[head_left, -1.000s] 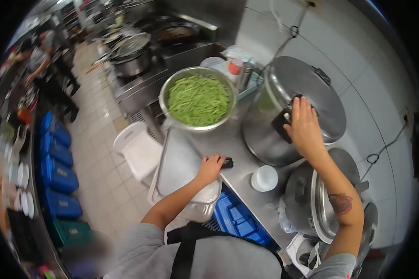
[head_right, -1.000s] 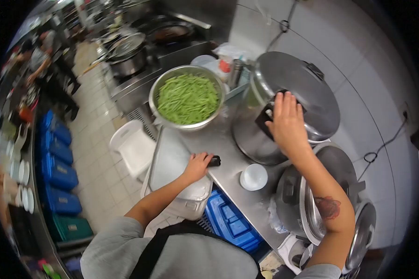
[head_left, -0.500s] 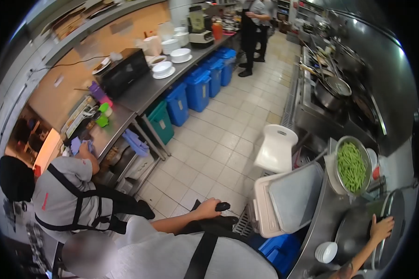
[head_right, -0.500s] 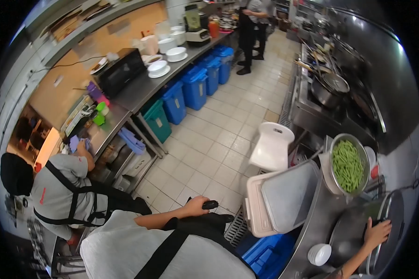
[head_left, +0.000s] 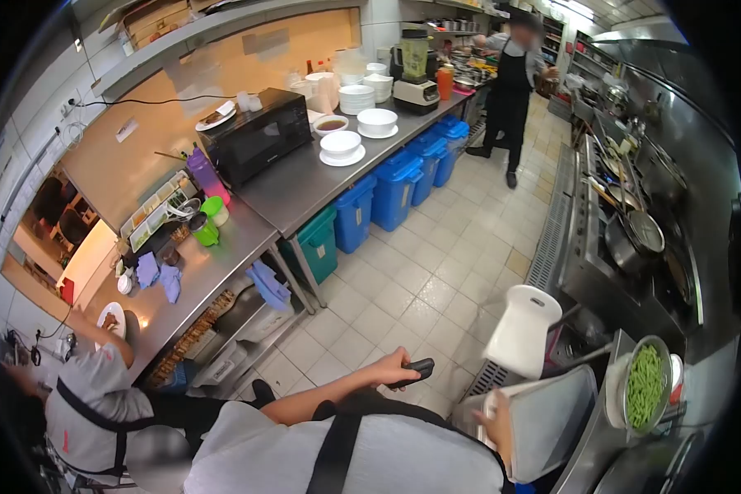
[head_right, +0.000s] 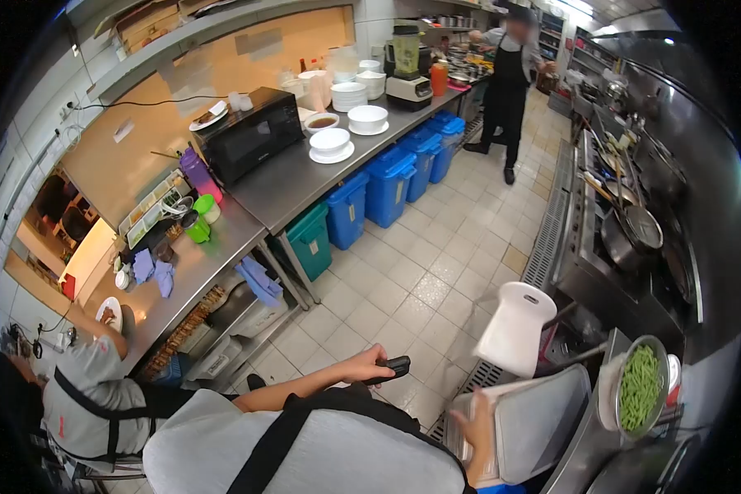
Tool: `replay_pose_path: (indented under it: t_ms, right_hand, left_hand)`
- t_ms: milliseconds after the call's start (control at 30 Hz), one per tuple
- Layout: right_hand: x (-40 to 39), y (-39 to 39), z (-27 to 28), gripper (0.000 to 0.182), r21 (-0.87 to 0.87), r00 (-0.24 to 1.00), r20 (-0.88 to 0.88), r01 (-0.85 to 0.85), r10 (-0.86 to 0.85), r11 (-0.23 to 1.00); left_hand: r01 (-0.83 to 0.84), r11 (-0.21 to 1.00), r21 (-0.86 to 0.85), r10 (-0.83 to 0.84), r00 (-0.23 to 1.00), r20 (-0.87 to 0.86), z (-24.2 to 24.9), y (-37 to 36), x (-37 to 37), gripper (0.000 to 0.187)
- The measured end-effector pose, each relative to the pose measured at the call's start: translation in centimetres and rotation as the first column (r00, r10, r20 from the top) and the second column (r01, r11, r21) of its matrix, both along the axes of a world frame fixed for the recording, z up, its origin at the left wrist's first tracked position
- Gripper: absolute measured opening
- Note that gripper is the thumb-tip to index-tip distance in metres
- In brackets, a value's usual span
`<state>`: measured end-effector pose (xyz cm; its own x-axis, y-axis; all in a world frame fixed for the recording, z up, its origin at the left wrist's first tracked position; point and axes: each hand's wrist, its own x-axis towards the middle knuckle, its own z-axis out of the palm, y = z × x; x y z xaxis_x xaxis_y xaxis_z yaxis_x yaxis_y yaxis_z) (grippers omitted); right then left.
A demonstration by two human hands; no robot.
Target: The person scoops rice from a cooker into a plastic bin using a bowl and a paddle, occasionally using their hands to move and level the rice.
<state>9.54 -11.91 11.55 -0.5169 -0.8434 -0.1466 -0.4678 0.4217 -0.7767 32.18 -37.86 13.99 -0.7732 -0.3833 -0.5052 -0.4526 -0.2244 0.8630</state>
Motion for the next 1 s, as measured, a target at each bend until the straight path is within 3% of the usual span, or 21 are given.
replay_pose_path:
  t_ms: [33,100,167,233,300,333,367,400,433,467,500,533,667,700,767,833,900,933,967,1000]
  right_hand:
    - [2.8,-5.3,-0.2,0.079,-0.112,0.998,0.012,-0.058,0.060,0.992]
    - [7.4,-13.3,5.4,0.075,-0.142,0.984,0.012,-0.177,0.180,0.974]
    - [7.5,-18.1,9.1,0.072,-0.188,0.960,0.088,-0.246,0.266,0.951]
    - [7.4,-20.8,9.4,0.068,-0.231,0.920,0.165,-0.315,0.356,0.921]
    - [5.3,-23.4,8.4,0.057,-0.122,0.858,0.280,-0.413,0.430,0.903]
    - [5.1,-24.5,7.0,0.047,-0.269,0.828,0.413,-0.286,0.379,0.920]
    - [4.4,-25.9,6.7,0.047,-0.277,0.830,0.412,-0.279,0.376,0.920]
    - [3.5,-27.3,6.5,0.046,-0.164,0.845,0.420,-0.287,0.331,0.944]
    - [2.6,-28.5,6.1,0.045,-0.046,0.860,0.424,-0.293,0.284,0.955]
    - [1.8,-30.3,4.4,0.044,-0.091,0.851,0.437,-0.281,0.292,0.955]
    - [0.9,-32.1,2.8,0.044,-0.085,0.845,0.448,-0.285,0.292,0.955]
    - [0.4,-34.5,2.6,0.044,-0.132,0.837,0.443,-0.294,0.322,0.947]
    - [-1.6,-43.6,4.5,0.041,-0.310,0.792,0.449,-0.295,0.413,0.904]
    - [-2.2,-45.9,5.6,0.040,-0.349,0.772,0.473,-0.280,0.426,0.894]
    - [-4.3,-49.7,7.8,0.038,-0.265,0.737,0.539,-0.311,0.408,0.913]
    - [-5.5,-53.7,8.2,0.044,-0.239,0.678,0.585,-0.381,0.445,0.893]
    - [-6.5,-57.9,8.9,0.047,-0.238,0.671,0.539,-0.459,0.510,0.856]
    - [-6.7,-59.5,9.6,0.049,-0.308,0.720,0.433,-0.447,0.542,0.840]
    - [-7.0,-60.9,10.6,0.051,-0.371,0.766,0.321,-0.438,0.556,0.819]
    - [-7.5,-62.4,11.7,0.053,-0.329,0.778,0.273,-0.478,0.566,0.815]
  left_hand:
    - [-0.012,1.000,0.001,0.012,1.000,0.003,0.5,-1.5,0.2,0.049]
    - [0.150,0.988,0.033,-0.150,0.989,0.003,1.5,-5.2,0.2,0.040]
    - [0.198,0.978,0.065,-0.200,0.980,0.021,2.7,-7.6,0.1,0.039]
    - [0.248,0.960,0.128,-0.227,0.961,-0.158,2.6,-9.6,-0.3,0.038]
    - [0.250,0.960,0.127,-0.241,0.967,-0.086,4.1,-12.0,-0.6,0.041]
    - [0.186,0.975,0.121,-0.178,0.981,-0.080,4.8,-13.3,-0.9,0.044]
    - [0.126,0.986,0.112,-0.118,0.990,-0.079,5.5,-14.6,-1.5,0.048]
    - [0.103,0.991,-0.080,-0.107,0.993,-0.051,5.8,-15.9,-1.9,0.051]
    - [0.110,0.990,-0.083,-0.114,0.992,-0.050,5.7,-17.2,-2.4,0.051]
    - [0.029,0.903,-0.428,-0.086,0.990,-0.116,5.3,-18.2,-2.9,0.049]
    - [-0.078,0.702,-0.708,-0.075,0.980,-0.182,5.0,-19.1,-3.1,0.047]
    - [-0.075,0.711,-0.699,-0.062,0.984,-0.168,4.8,-20.2,-3.3,0.047]
    - [-0.076,0.420,-0.904,-0.122,0.983,-0.140,6.1,-27.7,-6.0,0.054]
    - [-0.081,0.419,-0.904,-0.112,0.984,-0.140,7.4,-29.7,-6.4,0.054]
    - [0.045,0.339,-0.940,-0.159,0.987,-0.010,9.5,-33.8,-7.4,0.057]
    - [0.051,0.323,-0.945,-0.130,0.991,0.009,10.2,-37.0,-8.1,0.060]
    - [0.077,0.319,-0.945,-0.104,0.994,0.046,11.4,-40.3,-8.4,0.060]
    - [-0.018,0.280,-0.960,-0.065,0.997,-0.037,11.2,-42.6,-8.2,0.059]
    - [-0.020,0.214,-0.977,0.009,1.000,-0.018,12.3,-45.2,-7.9,0.057]
    - [-0.021,0.229,-0.973,0.155,0.988,0.015,13.7,-48.1,-7.4,0.056]
